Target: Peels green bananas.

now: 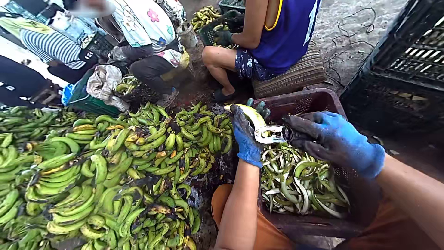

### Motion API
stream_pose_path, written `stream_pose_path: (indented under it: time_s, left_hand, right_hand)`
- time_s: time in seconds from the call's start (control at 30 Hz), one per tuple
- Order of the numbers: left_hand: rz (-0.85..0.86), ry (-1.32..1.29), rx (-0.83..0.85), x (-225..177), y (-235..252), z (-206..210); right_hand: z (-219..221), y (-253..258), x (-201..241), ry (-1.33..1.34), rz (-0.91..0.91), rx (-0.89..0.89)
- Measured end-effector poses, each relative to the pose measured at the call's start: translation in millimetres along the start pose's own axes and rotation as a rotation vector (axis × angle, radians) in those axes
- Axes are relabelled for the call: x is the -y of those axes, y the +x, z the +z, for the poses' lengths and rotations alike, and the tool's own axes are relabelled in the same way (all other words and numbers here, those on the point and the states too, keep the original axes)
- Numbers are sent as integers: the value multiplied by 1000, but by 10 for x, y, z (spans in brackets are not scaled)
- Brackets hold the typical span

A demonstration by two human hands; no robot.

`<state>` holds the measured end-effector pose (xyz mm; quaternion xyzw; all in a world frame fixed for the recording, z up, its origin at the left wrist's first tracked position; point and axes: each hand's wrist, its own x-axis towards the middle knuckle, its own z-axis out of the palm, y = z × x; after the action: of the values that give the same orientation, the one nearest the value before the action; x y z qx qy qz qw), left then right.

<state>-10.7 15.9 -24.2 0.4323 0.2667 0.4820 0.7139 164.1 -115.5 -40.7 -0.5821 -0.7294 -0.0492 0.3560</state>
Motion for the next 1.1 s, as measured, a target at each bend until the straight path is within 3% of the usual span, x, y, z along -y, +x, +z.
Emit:
stream_pose_path:
  time_s: [0.07, 0.27, 0.37, 0.43, 0.53, 0.7, 0.73, 0.8, 0.9, 1.0, 1.1]
  left_hand:
    - [51, 125, -48, 7, -14, 2]
    - [105, 155, -127, 3, 13, 49]
    - [120, 257, -71, -26, -79, 76]
    - [101, 244, 102, 2, -148, 46]
    - [65, 441, 368, -27, -274, -28]
    - [-413, 536, 767, -120, -280, 136]
    - [-434, 544, 764, -72, -265, 132]
    - [-407, 502, 562, 8, -264, 58]
    - [-249, 312, 249, 60, -180, -17]
    - [-155, -92, 207, 50, -90, -67]
    - [-72, -244, 125, 36, -105, -72]
  right_hand:
    - [-10, 12, 1, -17, -9, -13]
    - [-29, 36, 15, -64, -45, -26]
    - [-66, 66, -8, -76, -20, -23]
    - [-131, 91, -100, -62, 28, -13]
    - [-254, 113, -334, 31, 127, 30]
    - [-353, 79, -529, 193, 325, 145]
    - [-336, 72, -521, 198, 343, 152]
    - [-266, 68, -401, 157, 338, 118]
    - [-110, 12, -175, 36, 148, 36]
    - [26, -5, -70, -68, -71, -76]
    - [70, 44, 0, -143, -109, -130]
